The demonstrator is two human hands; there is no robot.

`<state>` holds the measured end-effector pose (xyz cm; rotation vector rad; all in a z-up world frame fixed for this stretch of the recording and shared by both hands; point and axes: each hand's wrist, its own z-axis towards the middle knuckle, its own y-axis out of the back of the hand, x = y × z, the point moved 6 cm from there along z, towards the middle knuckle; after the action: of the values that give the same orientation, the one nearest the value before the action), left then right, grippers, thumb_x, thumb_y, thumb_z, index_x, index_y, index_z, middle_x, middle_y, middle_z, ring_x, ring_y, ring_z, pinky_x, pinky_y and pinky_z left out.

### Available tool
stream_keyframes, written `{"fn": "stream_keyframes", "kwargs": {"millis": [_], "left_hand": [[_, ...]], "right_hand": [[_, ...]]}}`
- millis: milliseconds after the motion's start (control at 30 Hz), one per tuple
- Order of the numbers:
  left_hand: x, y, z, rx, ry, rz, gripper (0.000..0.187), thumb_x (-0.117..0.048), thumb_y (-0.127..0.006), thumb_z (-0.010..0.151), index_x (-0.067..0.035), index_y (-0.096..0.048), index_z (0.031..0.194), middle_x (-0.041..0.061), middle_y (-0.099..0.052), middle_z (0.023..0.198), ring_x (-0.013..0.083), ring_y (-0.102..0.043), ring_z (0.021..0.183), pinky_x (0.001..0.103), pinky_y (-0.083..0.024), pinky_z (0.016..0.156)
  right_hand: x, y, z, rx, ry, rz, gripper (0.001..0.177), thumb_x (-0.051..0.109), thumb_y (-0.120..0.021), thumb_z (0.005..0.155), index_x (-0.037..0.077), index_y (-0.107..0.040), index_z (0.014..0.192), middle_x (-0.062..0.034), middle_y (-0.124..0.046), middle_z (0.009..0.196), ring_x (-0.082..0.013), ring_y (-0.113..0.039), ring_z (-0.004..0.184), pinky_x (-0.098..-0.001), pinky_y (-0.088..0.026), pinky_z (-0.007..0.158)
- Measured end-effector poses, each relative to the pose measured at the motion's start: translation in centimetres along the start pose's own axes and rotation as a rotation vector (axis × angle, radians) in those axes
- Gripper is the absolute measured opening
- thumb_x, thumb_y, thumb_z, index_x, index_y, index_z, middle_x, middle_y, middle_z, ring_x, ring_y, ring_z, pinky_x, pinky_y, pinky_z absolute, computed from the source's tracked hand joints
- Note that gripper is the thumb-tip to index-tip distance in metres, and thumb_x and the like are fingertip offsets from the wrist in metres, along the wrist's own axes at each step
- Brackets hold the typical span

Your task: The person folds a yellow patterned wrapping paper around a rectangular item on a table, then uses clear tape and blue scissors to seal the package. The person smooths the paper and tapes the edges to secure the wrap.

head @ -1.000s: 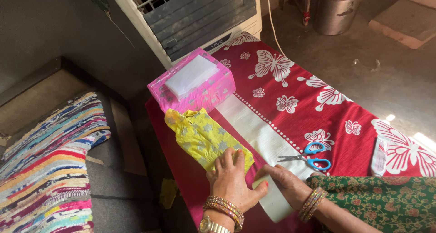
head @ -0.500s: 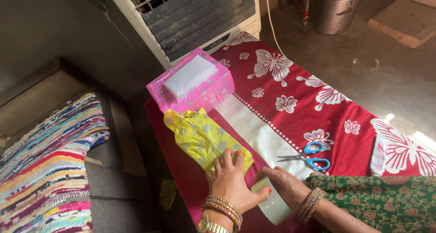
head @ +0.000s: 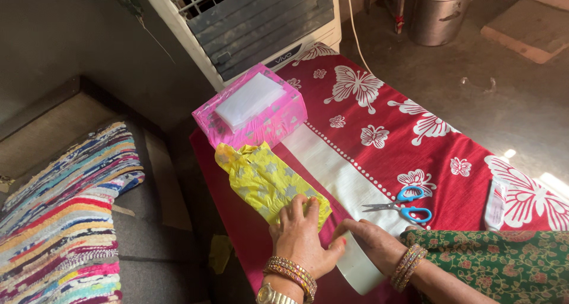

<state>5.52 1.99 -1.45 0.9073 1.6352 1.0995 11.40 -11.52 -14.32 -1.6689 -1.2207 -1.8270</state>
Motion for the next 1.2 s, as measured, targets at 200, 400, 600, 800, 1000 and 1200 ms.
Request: {"fn": "stream_keyframes", "kwargs": {"millis": [200, 400, 600, 800, 1000, 1200], "left_hand": [[-0.5, 0.2, 0.2, 0.036, 0.033, 0.043, 0.088, -0.048, -0.078, 0.075, -0.008, -0.042, 0.145, 0.012, -0.037, 0.146, 0.0370, -0.037, 0.134, 0.065, -0.034, 0.106], [-0.2, -0.4, 0.5, -0.040, 0.030, 0.127, 0.076, -0.026, -0.071, 0.080, -0.010, -0.038, 0.146, 0.011, -0.037, 0.145, 0.0330, -0.038, 0.134, 0.061, -0.038, 0.099], [0.8, -1.9, 0.0, -0.131, 0.081, 0.081, 0.086, -0.017, -0.070, 0.076, -0.021, -0.036, 0.155, 0.002, -0.036, 0.152, 0.0283, -0.036, 0.136, 0.055, -0.035, 0.100], [4.2, -2.9, 1.0, -0.305, 0.128, -0.080, 0.070, -0.016, -0.063, 0.080, -0.029, -0.049, 0.147, -0.004, -0.045, 0.144, 0.0226, -0.041, 0.132, 0.054, -0.037, 0.103], [5.0, -3.1, -0.3, -0.358, 0.102, -0.165, 0.067, -0.015, -0.060, 0.080, -0.025, -0.051, 0.146, -0.002, -0.046, 0.142, 0.0239, -0.046, 0.129, 0.051, -0.041, 0.098], [2.7, -1.0, -2.6, -0.585, -0.010, -0.120, 0.061, -0.016, -0.066, 0.075, -0.018, -0.060, 0.136, 0.003, -0.055, 0.131, 0.0290, -0.051, 0.120, 0.052, -0.041, 0.092]], "right_hand": [[-0.1, 0.2, 0.0, -0.028, -0.041, -0.065, 0.040, -0.002, -0.063, 0.083, 0.017, -0.066, 0.118, -0.0119, -0.067, 0.098, -0.0242, -0.071, 0.093, -0.0364, -0.057, 0.081], [0.8, 0.6, 0.2, -0.019, 0.103, 0.023, 0.044, -0.007, -0.055, 0.083, 0.011, -0.063, 0.122, -0.0097, -0.072, 0.110, -0.0212, -0.070, 0.107, -0.0347, -0.054, 0.093], [1.2, 0.6, -0.1, -0.065, 0.193, 0.117, 0.043, -0.009, -0.054, 0.083, 0.006, -0.062, 0.122, -0.0082, -0.072, 0.115, -0.0174, -0.066, 0.115, -0.0322, -0.049, 0.101], [-0.1, 0.6, 0.3, -0.048, 0.035, 0.224, 0.040, -0.005, -0.054, 0.086, 0.009, -0.064, 0.122, -0.0049, -0.074, 0.111, -0.0116, -0.065, 0.103, -0.0294, -0.054, 0.092], [-0.8, 0.0, 0.7, -0.025, -0.040, 0.327, 0.026, 0.004, -0.064, 0.091, 0.010, -0.063, 0.116, -0.0027, -0.073, 0.099, -0.0094, -0.068, 0.091, -0.0285, -0.059, 0.080], [-0.7, 0.0, 0.5, -0.037, -0.029, 0.347, 0.021, 0.005, -0.064, 0.093, 0.010, -0.061, 0.113, -0.0034, -0.071, 0.092, -0.0086, -0.067, 0.086, -0.0277, -0.058, 0.076]]}}
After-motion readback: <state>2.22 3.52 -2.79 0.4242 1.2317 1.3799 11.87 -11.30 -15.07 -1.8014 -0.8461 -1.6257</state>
